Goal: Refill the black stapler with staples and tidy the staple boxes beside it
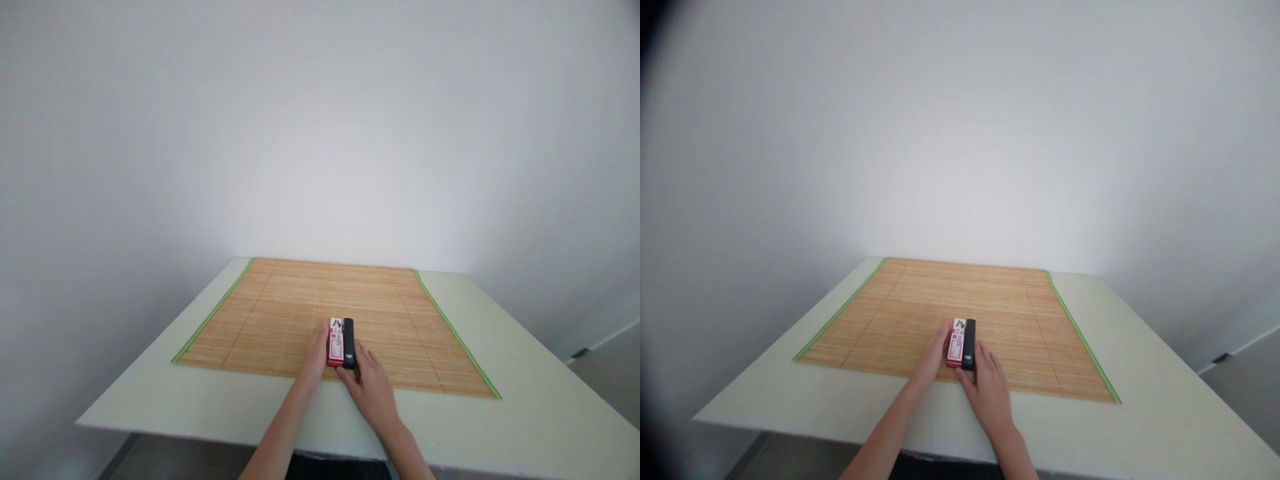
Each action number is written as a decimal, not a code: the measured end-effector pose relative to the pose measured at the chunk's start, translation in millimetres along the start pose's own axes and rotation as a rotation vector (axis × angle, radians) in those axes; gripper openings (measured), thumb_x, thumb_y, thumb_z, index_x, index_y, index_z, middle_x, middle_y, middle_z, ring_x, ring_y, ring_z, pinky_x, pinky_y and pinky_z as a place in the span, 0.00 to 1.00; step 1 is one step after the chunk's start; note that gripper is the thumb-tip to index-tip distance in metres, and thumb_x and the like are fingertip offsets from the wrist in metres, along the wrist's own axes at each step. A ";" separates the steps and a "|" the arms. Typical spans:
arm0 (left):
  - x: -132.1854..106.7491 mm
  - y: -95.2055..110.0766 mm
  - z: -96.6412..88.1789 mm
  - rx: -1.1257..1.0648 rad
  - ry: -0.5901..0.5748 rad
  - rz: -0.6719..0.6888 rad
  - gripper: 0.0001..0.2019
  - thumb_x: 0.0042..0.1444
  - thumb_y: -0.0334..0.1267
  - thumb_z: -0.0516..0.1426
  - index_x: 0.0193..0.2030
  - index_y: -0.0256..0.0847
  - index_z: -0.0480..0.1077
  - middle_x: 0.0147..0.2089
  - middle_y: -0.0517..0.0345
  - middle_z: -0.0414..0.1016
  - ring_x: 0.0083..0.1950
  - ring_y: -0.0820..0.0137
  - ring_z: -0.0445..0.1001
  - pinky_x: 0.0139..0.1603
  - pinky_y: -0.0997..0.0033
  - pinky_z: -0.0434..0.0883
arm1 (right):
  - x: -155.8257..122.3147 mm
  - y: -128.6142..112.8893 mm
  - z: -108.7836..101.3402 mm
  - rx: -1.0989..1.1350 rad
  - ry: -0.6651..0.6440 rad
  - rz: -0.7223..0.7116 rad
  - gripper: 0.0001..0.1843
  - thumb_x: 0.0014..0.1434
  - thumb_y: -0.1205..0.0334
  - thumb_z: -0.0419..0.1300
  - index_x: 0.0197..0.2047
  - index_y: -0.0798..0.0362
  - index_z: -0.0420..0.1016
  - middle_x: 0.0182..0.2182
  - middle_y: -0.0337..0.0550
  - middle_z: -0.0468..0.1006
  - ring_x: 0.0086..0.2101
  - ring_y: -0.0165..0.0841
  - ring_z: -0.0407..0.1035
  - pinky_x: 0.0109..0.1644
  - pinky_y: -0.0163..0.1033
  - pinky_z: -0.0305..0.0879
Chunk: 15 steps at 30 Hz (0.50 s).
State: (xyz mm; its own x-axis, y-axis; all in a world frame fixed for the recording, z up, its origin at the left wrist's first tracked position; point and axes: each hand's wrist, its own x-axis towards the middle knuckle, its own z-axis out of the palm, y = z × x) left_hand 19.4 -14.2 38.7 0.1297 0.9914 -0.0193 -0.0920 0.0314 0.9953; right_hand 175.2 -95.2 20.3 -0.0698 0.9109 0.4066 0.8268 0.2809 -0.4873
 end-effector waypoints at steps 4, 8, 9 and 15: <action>-19.2 2.5 5.9 -0.064 0.036 -0.015 0.32 0.65 0.63 0.47 0.60 0.39 0.74 0.62 0.47 0.76 0.64 0.54 0.74 0.68 0.51 0.66 | -0.1 0.5 0.6 0.007 -0.004 0.010 0.35 0.68 0.47 0.57 0.73 0.48 0.58 0.68 0.51 0.65 0.66 0.47 0.62 0.71 0.58 0.56; -31.8 2.7 21.2 -0.048 0.123 -0.065 0.30 0.68 0.57 0.48 0.69 0.41 0.65 0.73 0.50 0.62 0.73 0.58 0.61 0.75 0.54 0.56 | -0.7 2.9 0.4 0.028 -0.013 0.010 0.35 0.67 0.48 0.57 0.73 0.49 0.57 0.68 0.52 0.65 0.65 0.48 0.63 0.71 0.59 0.56; -32.6 2.5 25.8 -0.030 0.142 -0.083 0.30 0.68 0.56 0.48 0.71 0.42 0.61 0.75 0.51 0.57 0.76 0.60 0.56 0.76 0.55 0.53 | -0.5 4.4 -1.7 0.040 -0.015 0.010 0.35 0.67 0.49 0.57 0.73 0.48 0.57 0.68 0.52 0.66 0.65 0.49 0.63 0.70 0.59 0.57; -25.5 6.9 68.6 0.039 0.064 -0.035 0.31 0.66 0.50 0.49 0.74 0.43 0.55 0.77 0.54 0.53 0.77 0.60 0.51 0.77 0.57 0.50 | 5.1 34.2 -44.6 0.097 -0.060 0.002 0.33 0.65 0.51 0.58 0.71 0.47 0.62 0.64 0.51 0.71 0.63 0.49 0.66 0.67 0.57 0.62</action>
State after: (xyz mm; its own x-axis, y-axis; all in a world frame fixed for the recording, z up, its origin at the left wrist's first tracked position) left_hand 83.2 -48.0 52.5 0.0682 0.9959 -0.0588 -0.0502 0.0623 0.9968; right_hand 228.0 -94.4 40.1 -0.1044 0.9271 0.3600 0.7692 0.3047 -0.5617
